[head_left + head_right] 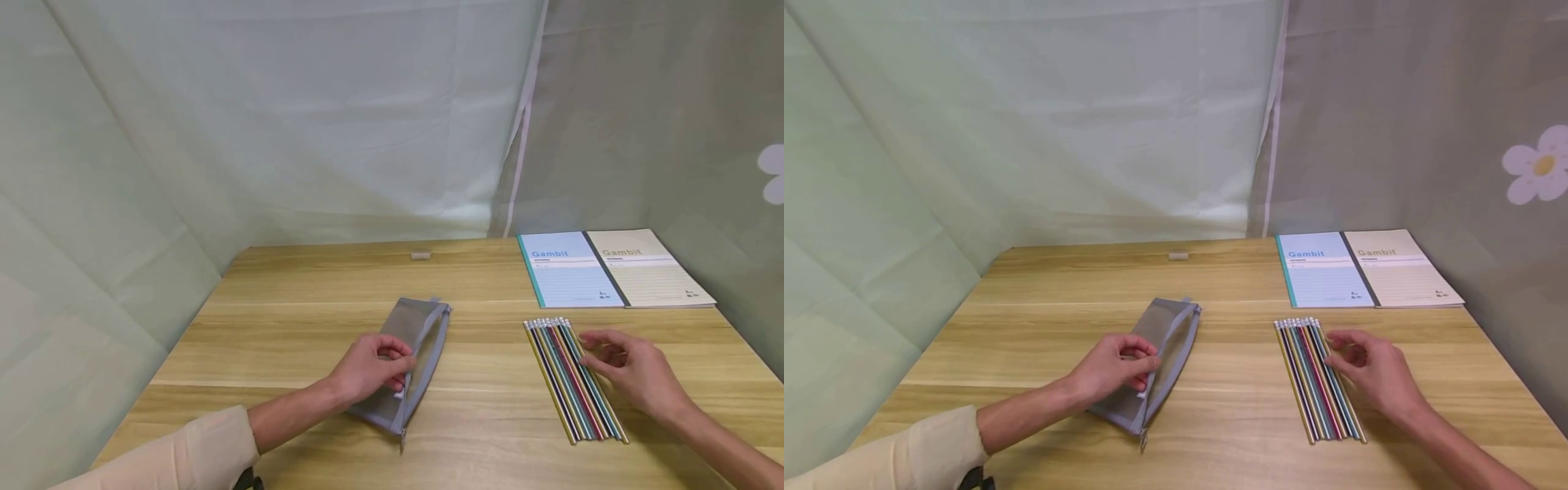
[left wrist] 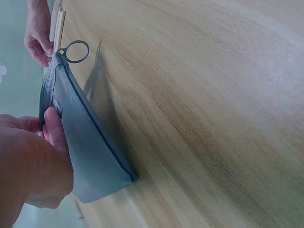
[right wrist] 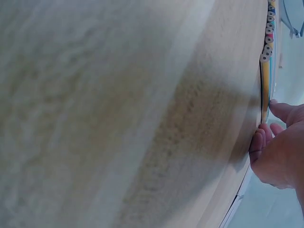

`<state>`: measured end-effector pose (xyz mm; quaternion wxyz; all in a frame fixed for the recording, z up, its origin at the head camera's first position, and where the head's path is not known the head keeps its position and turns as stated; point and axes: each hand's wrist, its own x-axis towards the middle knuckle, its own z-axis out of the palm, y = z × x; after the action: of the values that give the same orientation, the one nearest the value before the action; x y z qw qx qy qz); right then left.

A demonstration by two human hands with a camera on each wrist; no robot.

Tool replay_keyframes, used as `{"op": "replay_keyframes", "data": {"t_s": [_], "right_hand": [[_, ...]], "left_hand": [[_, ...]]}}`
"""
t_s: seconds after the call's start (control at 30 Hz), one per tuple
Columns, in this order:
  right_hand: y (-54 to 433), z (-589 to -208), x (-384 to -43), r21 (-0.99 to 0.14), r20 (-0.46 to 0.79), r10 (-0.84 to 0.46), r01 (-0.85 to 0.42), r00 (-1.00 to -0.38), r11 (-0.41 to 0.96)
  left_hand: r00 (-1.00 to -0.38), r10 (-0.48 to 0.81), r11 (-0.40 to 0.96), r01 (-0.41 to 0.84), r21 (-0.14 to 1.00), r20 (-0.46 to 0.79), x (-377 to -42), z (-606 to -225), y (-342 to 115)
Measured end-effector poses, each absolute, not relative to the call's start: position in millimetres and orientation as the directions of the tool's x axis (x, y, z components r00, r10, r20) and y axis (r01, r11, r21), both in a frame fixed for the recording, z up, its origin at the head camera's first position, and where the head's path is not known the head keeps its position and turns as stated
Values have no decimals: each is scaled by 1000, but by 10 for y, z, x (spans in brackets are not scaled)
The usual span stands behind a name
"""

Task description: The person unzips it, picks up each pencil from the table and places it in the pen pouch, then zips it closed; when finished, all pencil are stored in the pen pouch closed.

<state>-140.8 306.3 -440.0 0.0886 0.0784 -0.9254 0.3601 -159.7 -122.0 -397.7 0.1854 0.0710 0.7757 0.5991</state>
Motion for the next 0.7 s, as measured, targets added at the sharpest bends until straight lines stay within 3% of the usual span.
{"op": "replay_keyframes", "data": {"t_s": [0.33, 0.7], "right_hand": [[3088, -4423, -1413, -655, 272, -90, -253, -958, 712], [3102, -4438, -1400, -663, 230, -86, -220, -969, 716]], "left_hand": [[-922, 331, 281, -106, 954, -200, -1593, -3975, -1220], [-921, 336, 285, -100, 953, -197, -1584, -3958, -1234]]}}
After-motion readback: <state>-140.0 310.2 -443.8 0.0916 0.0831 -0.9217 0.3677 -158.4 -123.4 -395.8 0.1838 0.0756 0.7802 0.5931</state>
